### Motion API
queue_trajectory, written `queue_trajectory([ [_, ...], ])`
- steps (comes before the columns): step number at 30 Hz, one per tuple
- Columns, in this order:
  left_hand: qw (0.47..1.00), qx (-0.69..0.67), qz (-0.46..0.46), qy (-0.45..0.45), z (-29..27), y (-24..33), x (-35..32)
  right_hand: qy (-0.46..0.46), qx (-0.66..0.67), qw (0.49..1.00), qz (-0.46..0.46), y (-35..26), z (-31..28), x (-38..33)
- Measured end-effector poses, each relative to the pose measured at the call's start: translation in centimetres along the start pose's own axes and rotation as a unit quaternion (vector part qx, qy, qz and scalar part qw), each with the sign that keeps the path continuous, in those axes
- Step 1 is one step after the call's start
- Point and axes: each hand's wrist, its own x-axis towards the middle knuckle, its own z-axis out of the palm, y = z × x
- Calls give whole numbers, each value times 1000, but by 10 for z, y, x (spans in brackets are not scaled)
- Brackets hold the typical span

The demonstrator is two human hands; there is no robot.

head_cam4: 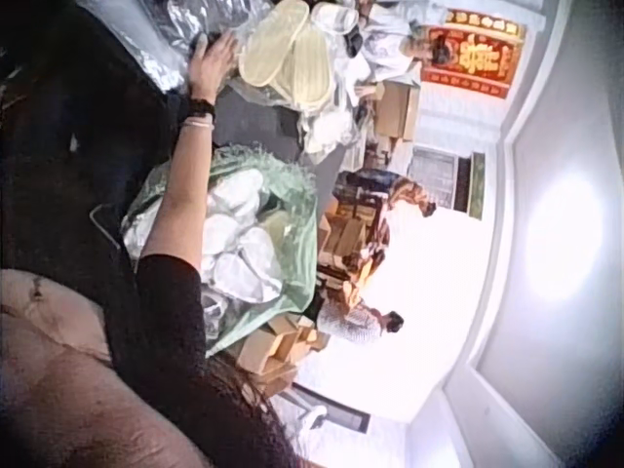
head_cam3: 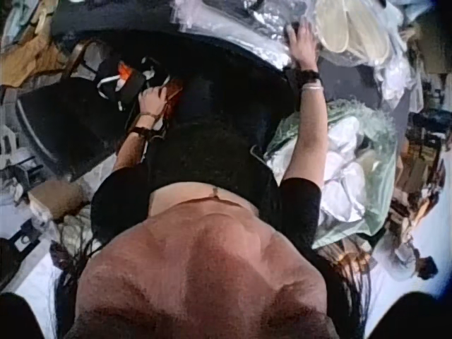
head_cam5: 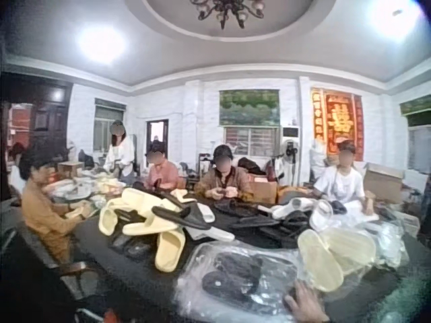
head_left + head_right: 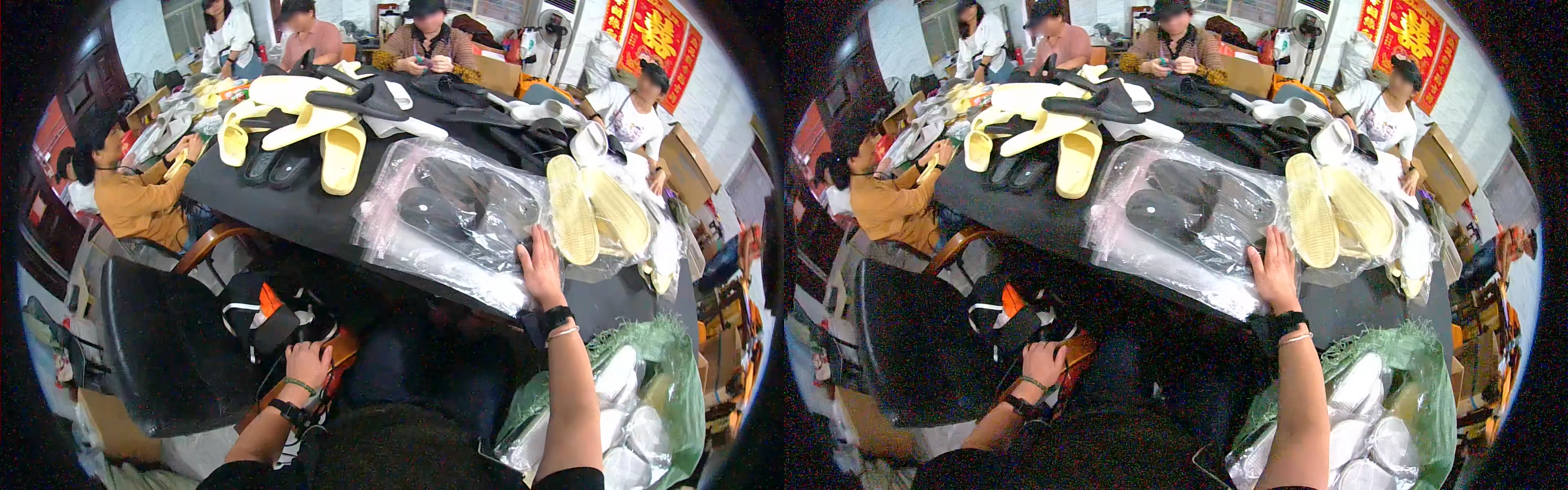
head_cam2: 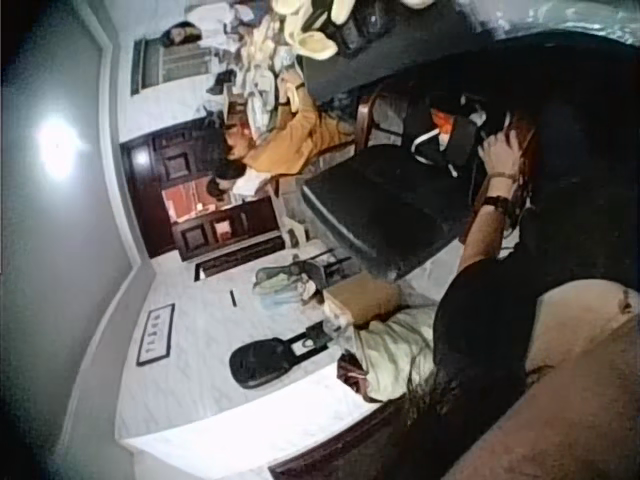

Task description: Packing sandals and slippers into plastic bags at a manufacturing facility.

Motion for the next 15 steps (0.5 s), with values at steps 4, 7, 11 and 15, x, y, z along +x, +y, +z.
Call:
queue_trajectory([
  [4, 1000, 3, 4, 0, 3, -3, 0, 1, 0, 1000, -9, 3, 0, -1],
  [7, 1000, 9, 14, 9, 4, -3, 1, 6, 6, 1000, -16, 1, -2, -2],
  [11, 1000, 7, 5, -2, 3, -2, 2, 10, 3, 1000, -22, -1, -2, 0],
  [15, 1000, 21, 7, -3, 6, -4, 3, 14, 8, 1000, -26, 2, 1, 1],
])
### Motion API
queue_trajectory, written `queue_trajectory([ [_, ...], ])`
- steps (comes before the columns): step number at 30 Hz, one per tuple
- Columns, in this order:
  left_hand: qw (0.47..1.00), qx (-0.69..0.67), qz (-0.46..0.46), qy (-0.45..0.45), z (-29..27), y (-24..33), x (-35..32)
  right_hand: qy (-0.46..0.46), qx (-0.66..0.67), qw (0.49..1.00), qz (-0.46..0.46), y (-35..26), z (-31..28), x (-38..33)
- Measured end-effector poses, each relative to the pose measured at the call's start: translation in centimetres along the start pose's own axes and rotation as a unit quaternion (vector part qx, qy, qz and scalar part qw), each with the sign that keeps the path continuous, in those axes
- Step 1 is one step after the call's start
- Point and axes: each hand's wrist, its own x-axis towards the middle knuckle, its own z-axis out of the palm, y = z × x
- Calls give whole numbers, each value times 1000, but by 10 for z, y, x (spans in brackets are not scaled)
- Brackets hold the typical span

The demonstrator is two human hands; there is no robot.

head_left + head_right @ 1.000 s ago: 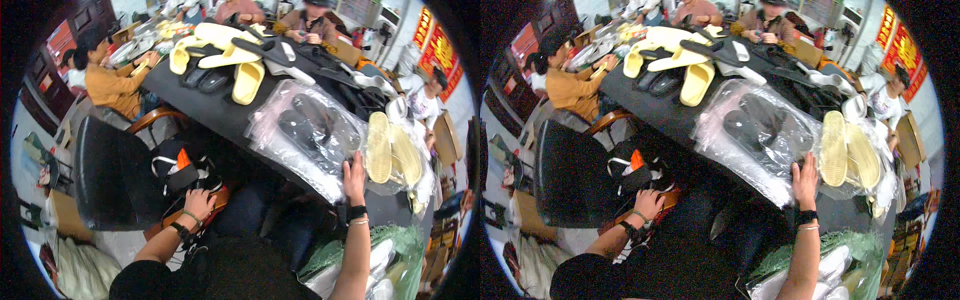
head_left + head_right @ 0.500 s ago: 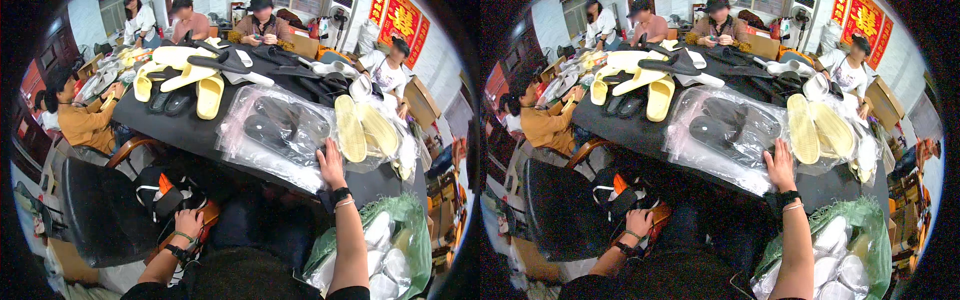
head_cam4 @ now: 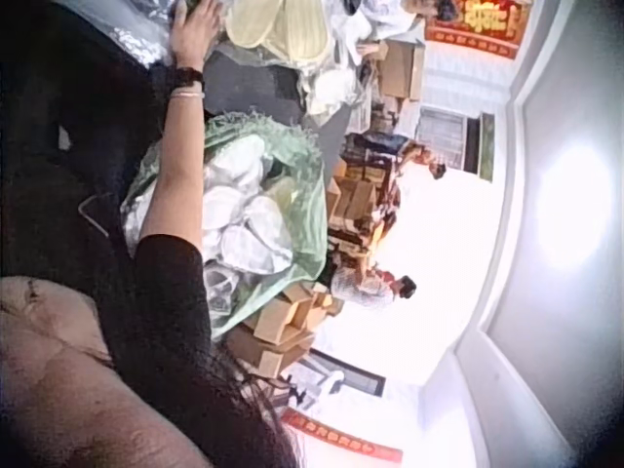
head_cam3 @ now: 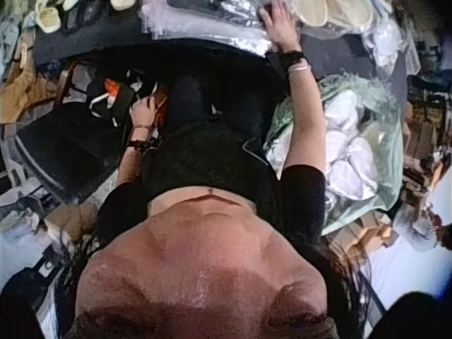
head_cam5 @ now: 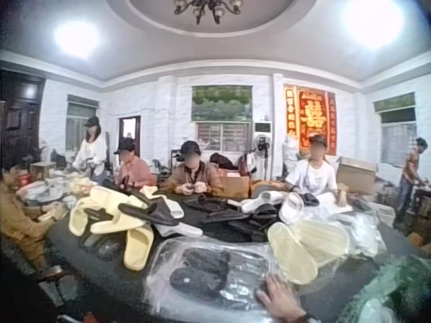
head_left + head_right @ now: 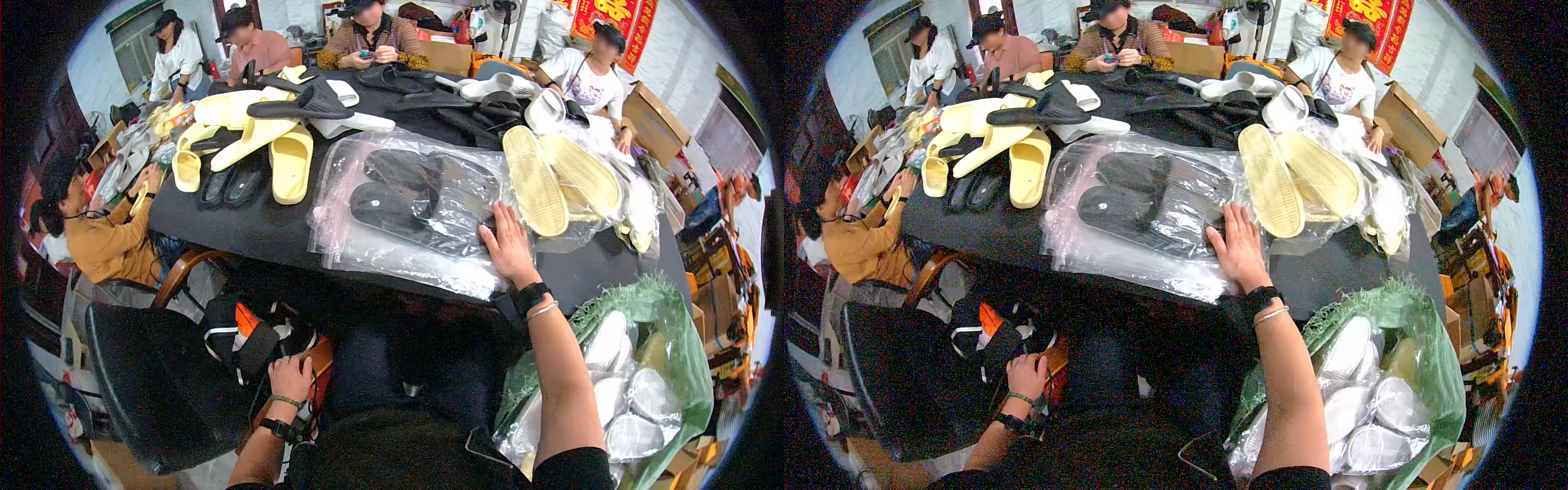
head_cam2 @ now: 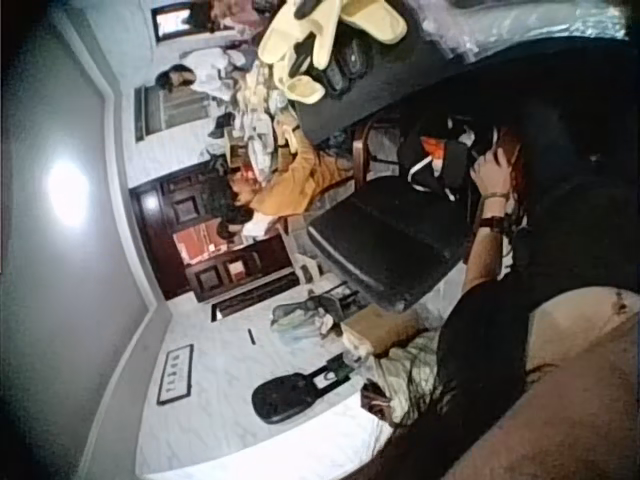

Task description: Packing sandals and slippers into plastic bags at a manufacturing facility.

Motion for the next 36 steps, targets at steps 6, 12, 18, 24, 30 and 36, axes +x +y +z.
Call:
queue_trajectory([
  [6, 1000, -3, -5, -6, -3, 3, 0, 1, -4, 1000, 1, 0, 1, 2],
  [12, 1000, -1, -4, 6, -3, 1, -3, -17, -4, 999, 29, -4, -4, -4],
  [18, 1000, 7, 14, 24, -1, -1, -5, -13, -6, 1000, 22, -3, -1, -2],
  [24, 1000, -1, -6, -4, -10, 4, -1, 1, 5, 1000, 6, -4, -1, 0],
  [30, 1000, -6, -18, -18, -3, 1, -2, -7, -1, 1000, 7, -3, -1, 0],
  [36, 999, -22, -30, -9, -8, 3, -2, -8, -32, 999, 12, 0, 0, -1],
])
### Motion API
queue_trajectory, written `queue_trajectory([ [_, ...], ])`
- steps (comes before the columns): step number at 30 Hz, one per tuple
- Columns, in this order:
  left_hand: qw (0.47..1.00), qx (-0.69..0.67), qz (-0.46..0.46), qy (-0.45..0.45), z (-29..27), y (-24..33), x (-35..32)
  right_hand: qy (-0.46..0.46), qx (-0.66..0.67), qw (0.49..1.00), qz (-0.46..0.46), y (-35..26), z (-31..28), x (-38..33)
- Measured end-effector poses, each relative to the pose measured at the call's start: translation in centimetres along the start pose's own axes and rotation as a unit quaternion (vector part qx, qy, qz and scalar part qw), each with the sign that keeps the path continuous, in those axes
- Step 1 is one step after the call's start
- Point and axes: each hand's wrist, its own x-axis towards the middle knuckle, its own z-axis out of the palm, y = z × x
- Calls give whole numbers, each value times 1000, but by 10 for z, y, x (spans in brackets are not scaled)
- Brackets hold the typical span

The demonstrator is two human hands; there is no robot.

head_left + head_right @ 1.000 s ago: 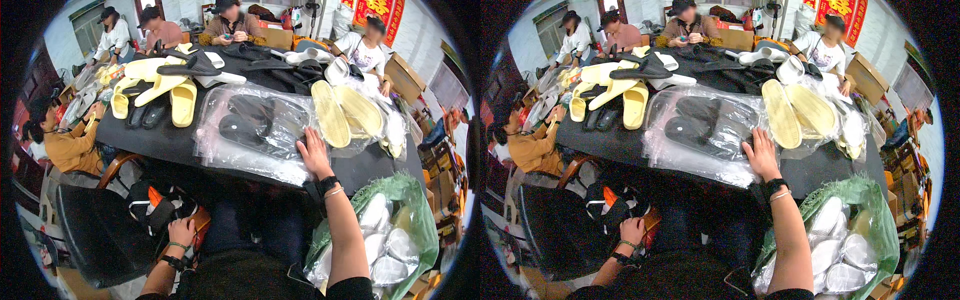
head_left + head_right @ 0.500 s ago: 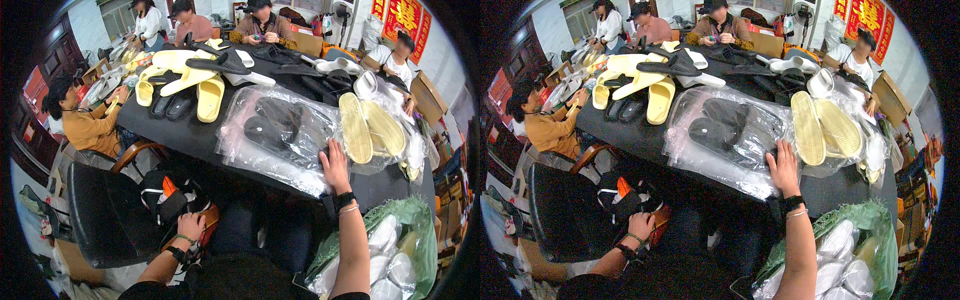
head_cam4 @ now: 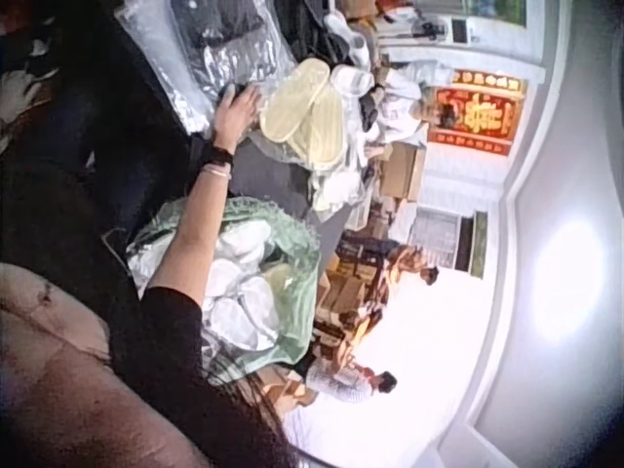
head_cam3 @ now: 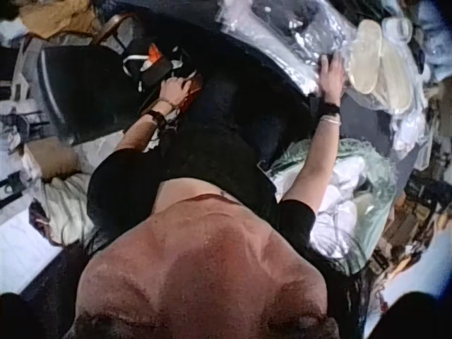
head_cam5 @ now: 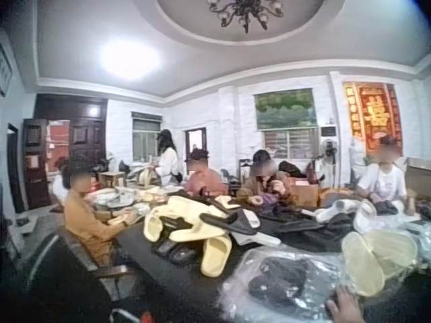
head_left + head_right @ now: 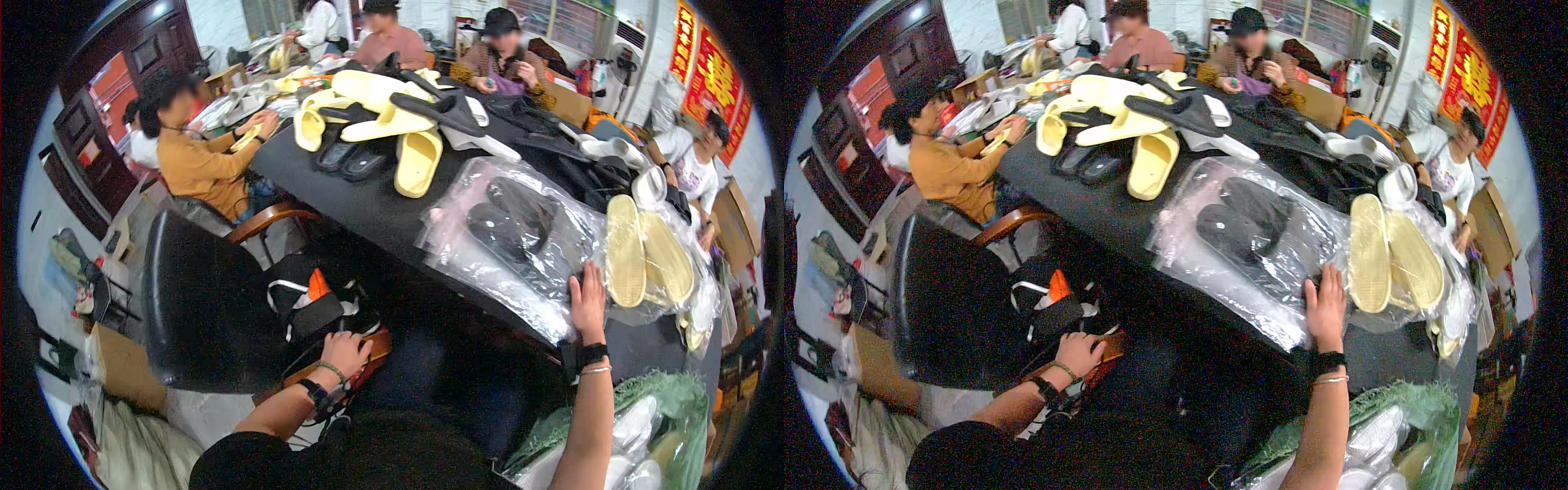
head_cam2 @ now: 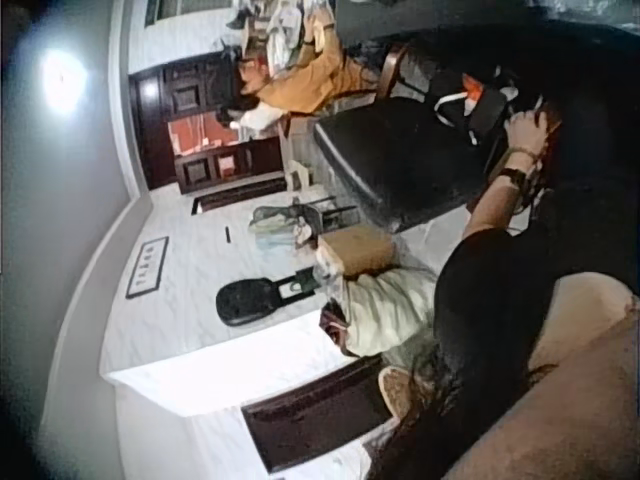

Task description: Packing sandals and slippers into plastic bags at a manufacturing facility.

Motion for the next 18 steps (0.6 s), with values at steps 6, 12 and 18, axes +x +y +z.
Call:
queue_trajectory([
  [6, 1000, 10, 7, 0, 3, -4, -2, 6, -6, 1000, -16, 7, 7, 2],
  [12, 1000, 10, -2, -5, 0, -4, -2, -5, -6, 1000, -9, 5, 4, 2],
  [18, 1000, 10, 2, 9, 0, 1, -7, -11, -11, 1000, -8, 9, 5, -2],
])
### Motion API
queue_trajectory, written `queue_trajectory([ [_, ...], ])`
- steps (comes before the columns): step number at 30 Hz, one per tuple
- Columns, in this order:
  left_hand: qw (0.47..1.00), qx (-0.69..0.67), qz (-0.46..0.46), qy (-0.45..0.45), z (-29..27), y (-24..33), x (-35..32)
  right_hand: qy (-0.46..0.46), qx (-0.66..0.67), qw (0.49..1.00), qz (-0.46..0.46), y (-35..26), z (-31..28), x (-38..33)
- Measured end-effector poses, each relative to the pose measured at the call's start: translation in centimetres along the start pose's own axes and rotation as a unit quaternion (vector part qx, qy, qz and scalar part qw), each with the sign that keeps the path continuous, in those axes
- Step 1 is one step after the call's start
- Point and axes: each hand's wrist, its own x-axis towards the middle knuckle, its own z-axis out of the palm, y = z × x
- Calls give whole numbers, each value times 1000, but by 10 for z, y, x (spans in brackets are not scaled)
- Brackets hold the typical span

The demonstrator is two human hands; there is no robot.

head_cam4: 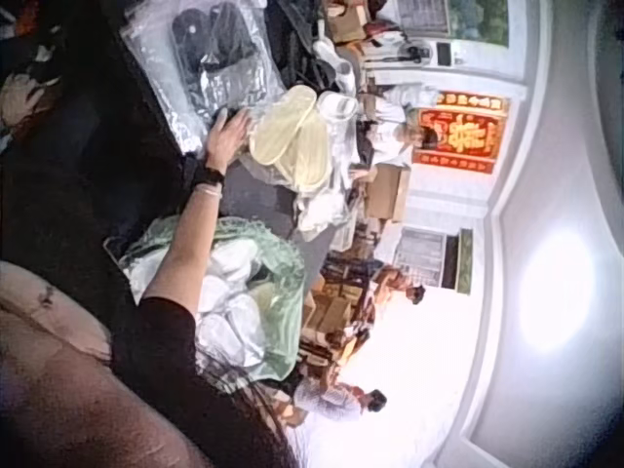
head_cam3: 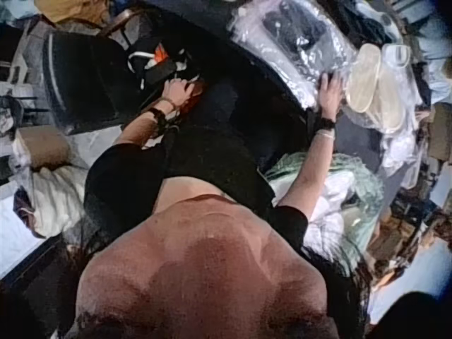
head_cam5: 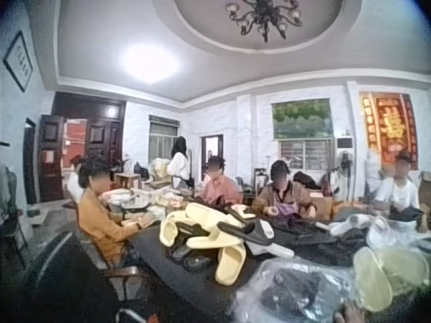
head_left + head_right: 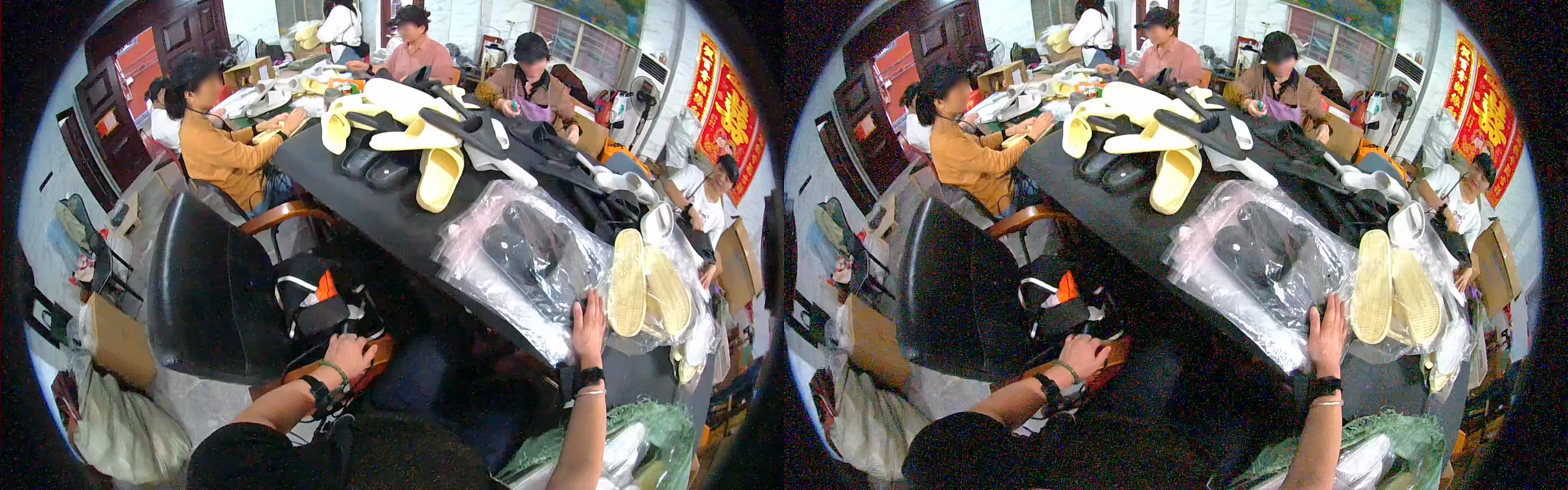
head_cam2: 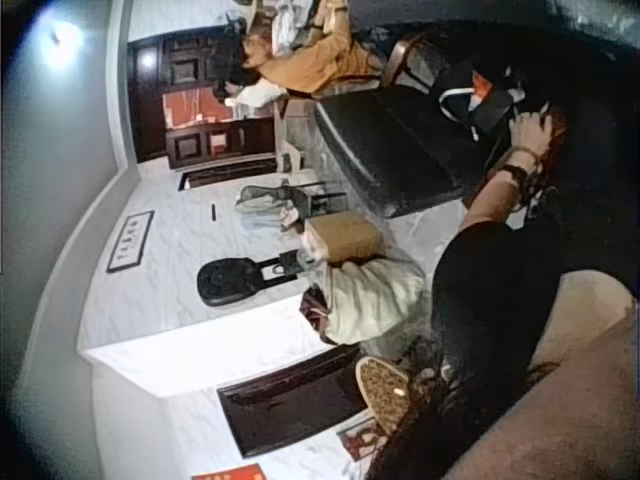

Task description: Packing sandals and slippers into plastic bags at a manufacturing facility.

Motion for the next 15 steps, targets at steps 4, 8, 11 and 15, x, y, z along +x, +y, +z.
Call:
queue_trajectory([
  [4, 1000, -6, -9, -12, -3, 0, 4, -2, 10, 1000, 1, 4, 2, 1],
  [8, 1000, 10, -7, 2, 4, -6, 2, 3, 14, 1000, -6, -4, 4, 6],
  [11, 999, -15, -12, 27, 9, -6, 7, 2, -8, 1000, 1, 6, 7, 7],
  [15, 994, -18, 22, 106, 15, -12, 8, 11, -6, 1000, -5, 4, 5, 9],
])
